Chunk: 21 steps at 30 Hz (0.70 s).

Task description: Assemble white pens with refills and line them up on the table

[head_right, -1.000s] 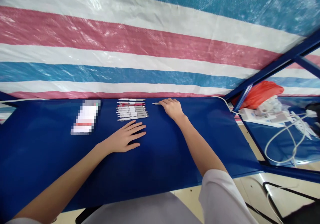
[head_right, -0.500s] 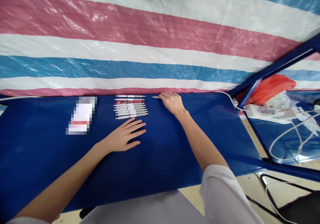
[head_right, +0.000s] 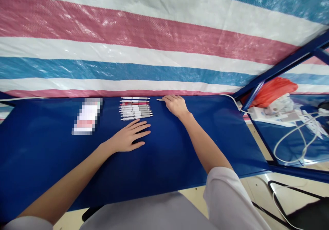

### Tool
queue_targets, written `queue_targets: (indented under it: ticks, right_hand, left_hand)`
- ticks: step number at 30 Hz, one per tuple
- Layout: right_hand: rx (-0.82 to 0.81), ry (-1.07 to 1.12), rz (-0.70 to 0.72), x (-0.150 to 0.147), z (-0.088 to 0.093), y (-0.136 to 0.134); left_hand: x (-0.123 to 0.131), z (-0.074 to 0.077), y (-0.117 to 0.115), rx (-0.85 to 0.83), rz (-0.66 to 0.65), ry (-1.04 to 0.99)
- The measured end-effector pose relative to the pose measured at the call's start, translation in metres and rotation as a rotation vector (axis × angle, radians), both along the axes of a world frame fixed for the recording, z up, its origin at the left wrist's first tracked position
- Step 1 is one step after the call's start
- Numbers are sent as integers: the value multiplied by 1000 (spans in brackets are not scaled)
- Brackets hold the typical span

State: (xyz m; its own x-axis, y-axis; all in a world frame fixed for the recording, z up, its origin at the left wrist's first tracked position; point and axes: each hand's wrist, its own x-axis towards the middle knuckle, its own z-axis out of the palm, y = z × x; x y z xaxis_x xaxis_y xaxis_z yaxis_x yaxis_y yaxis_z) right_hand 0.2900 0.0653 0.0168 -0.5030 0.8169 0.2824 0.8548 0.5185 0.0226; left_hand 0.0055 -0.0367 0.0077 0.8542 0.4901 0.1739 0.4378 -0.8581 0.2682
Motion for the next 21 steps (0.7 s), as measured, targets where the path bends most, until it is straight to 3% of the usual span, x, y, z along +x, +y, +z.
queue_targets:
  ticks: [6,12,21]
  right_hand:
    - [24,27,13,-7,11,-16]
    - [60,94,51,-27,14,-60]
    - [-29,168,30,-70,-8,-134]
  left_hand:
    - [0,-1,-1,48,4,-1]
    - [-2,-2,-12,131,103,3]
    - [-28,-2,-35,157,269,-24]
